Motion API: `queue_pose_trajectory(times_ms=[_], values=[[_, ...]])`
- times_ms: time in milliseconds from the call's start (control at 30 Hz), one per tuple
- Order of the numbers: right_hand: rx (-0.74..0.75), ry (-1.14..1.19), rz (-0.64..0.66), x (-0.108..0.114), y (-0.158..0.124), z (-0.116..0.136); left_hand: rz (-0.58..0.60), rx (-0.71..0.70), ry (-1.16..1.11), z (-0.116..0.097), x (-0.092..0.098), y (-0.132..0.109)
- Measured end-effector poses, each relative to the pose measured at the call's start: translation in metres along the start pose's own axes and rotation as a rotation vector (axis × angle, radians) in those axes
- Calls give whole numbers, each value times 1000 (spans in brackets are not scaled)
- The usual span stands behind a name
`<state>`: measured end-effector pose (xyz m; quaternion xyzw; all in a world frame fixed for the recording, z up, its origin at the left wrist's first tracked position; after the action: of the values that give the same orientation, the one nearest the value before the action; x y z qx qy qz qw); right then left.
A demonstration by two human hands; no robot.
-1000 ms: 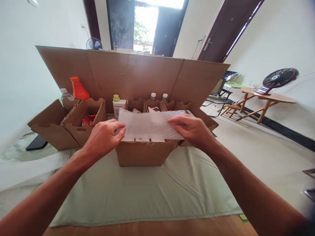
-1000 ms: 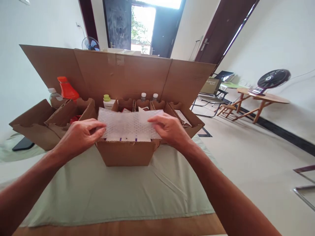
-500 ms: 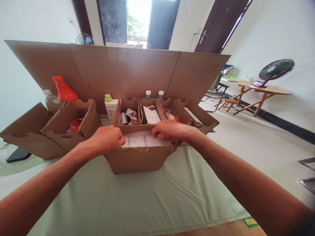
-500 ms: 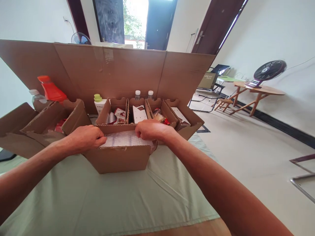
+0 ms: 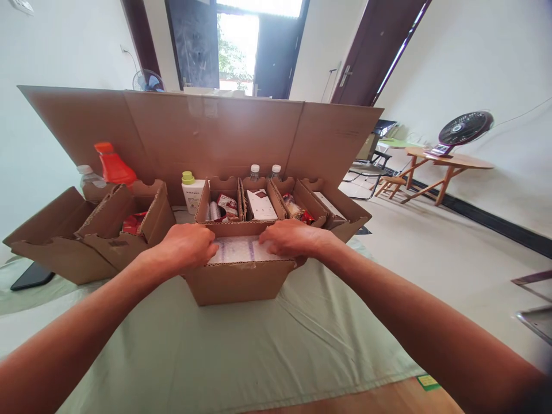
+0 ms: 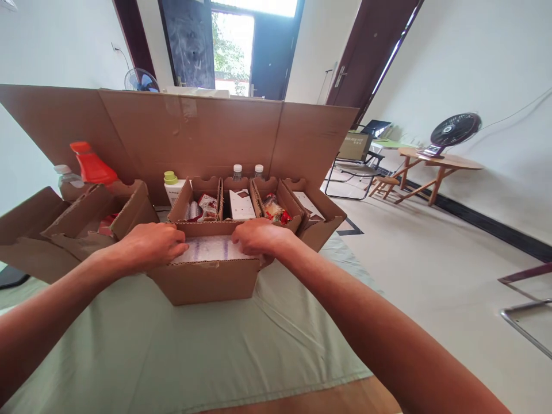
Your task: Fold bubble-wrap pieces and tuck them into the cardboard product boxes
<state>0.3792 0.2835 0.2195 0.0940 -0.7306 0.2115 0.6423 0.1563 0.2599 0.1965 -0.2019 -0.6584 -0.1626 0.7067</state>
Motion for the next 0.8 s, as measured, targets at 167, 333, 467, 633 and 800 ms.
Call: queue_pose_trajectory(times_ms=[167, 333, 467, 633, 800], values=[[-116, 163, -422, 10, -66, -29, -555, 71, -117, 9, -12, -69], [-312, 757, -610, -74, -111, -52, -692, 353, -751, 25, -80, -107], [-271, 1173, -462, -142, -77, -17, -694, 278, -1236, 3, -128, -72], [-322, 1350, -609, -155, -50, 39, -856, 148, -1470, -35, -136, -52], [-218, 1360, -702, -118, -87, 63, -958, 184, -1438, -41, -101, -96]])
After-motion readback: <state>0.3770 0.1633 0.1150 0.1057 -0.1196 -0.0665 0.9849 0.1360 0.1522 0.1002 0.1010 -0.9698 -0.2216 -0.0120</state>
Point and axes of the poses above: each hand's wrist, its own y-axis towards the middle knuckle, its own x-axis out of the back of the hand, z = x × y, the point moved 1 cm from there along y, towards the middle knuckle, and after that the axes turned 10 degrees about -x, right-handed, at the moved point
